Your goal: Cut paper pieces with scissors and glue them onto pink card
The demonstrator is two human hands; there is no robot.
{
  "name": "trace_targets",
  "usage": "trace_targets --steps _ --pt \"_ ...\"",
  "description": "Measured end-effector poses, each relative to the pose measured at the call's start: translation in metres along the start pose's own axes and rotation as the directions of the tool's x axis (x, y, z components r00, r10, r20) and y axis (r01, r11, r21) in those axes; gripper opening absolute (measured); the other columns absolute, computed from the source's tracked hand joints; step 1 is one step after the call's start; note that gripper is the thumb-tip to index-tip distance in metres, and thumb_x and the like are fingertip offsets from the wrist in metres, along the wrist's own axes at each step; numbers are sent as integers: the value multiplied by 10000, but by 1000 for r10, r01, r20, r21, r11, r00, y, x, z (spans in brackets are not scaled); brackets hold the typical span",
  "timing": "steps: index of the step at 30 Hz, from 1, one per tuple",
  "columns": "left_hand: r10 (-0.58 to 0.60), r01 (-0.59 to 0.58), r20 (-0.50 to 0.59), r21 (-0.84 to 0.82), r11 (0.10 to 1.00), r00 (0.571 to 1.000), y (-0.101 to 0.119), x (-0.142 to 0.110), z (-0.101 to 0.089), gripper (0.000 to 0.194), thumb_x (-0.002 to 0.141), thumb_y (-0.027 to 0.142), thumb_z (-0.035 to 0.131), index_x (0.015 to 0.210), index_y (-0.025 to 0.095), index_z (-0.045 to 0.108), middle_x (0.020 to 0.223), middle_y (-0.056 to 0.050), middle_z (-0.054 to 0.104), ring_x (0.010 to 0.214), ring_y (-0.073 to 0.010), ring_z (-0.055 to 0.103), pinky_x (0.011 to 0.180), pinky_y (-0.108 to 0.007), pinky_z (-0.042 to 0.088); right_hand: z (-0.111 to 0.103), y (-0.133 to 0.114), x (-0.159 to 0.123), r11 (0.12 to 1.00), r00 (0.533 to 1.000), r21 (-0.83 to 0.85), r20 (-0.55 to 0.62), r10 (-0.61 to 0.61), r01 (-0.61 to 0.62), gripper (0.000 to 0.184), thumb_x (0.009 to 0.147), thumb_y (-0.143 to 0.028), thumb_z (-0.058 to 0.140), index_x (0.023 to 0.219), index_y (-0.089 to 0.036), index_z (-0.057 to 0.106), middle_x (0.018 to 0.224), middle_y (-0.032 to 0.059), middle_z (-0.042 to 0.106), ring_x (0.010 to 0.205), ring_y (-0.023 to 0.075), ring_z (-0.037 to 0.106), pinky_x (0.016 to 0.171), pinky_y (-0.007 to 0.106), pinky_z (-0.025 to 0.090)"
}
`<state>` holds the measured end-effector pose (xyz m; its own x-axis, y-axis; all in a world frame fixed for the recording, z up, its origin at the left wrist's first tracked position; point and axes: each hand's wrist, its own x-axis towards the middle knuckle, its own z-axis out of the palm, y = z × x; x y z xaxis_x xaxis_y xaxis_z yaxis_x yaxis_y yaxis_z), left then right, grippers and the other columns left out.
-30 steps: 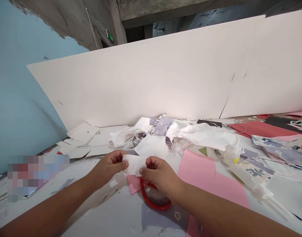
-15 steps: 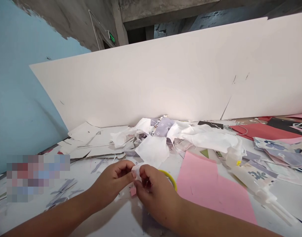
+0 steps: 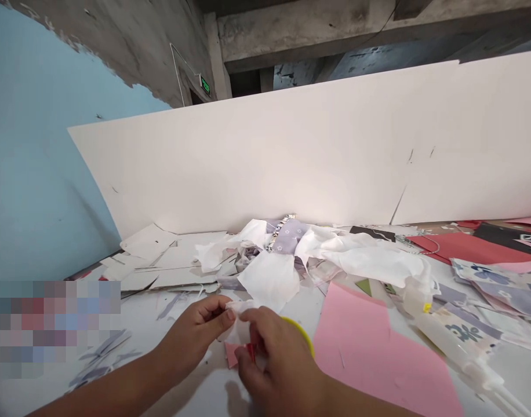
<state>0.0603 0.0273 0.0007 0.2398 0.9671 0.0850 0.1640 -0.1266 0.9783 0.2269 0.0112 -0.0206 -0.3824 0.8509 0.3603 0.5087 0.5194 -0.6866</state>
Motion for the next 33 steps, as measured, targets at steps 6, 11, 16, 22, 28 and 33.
trace_targets --steps 6,11,16,22,28,33 --pt "-3 6 23 -123 992 1000 -10 5 -2 286 720 429 605 710 145 577 610 15 503 576 -98 423 558 -216 336 6 13 11 802 957 546 -1 290 -242 234 765 -356 532 924 -217 430 743 -28 444 617 111 435 565 232 372" --pt "9 -11 -14 -134 991 1000 -15 9 0 314 657 433 663 685 138 560 619 13 505 588 -104 428 570 -229 334 8 13 21 634 931 699 133 340 -331 345 677 -466 609 623 -193 405 482 -92 333 445 62 266 455 206 217" --pt "-4 -7 -52 -221 975 999 -19 13 3 335 604 415 712 625 145 515 568 38 459 553 -86 396 547 -222 306 6 10 22 538 888 742 166 429 -399 317 640 -464 627 655 -189 470 451 -92 376 418 56 262 425 200 176" --pt "-48 20 -76 -330 944 996 -20 14 8 343 555 391 749 636 142 528 552 49 444 526 -69 377 532 -213 311 6 10 24 467 891 804 163 423 -368 280 639 -408 652 684 -180 494 461 -91 392 438 56 309 435 187 214" --pt "-73 50 -54 -344 938 996 -21 12 9 288 589 347 728 660 137 546 596 27 512 554 -80 441 564 -219 350 4 13 26 489 875 778 156 458 -394 279 656 -398 650 668 -173 484 451 -75 449 408 48 312 423 191 200" --pt "-115 92 -46 -348 933 992 -22 13 10 245 616 308 697 710 139 546 606 23 530 557 -86 463 551 -215 356 5 13 26 500 861 753 172 478 -428 289 620 -389 671 650 -174 480 416 -87 426 376 38 273 404 200 170"
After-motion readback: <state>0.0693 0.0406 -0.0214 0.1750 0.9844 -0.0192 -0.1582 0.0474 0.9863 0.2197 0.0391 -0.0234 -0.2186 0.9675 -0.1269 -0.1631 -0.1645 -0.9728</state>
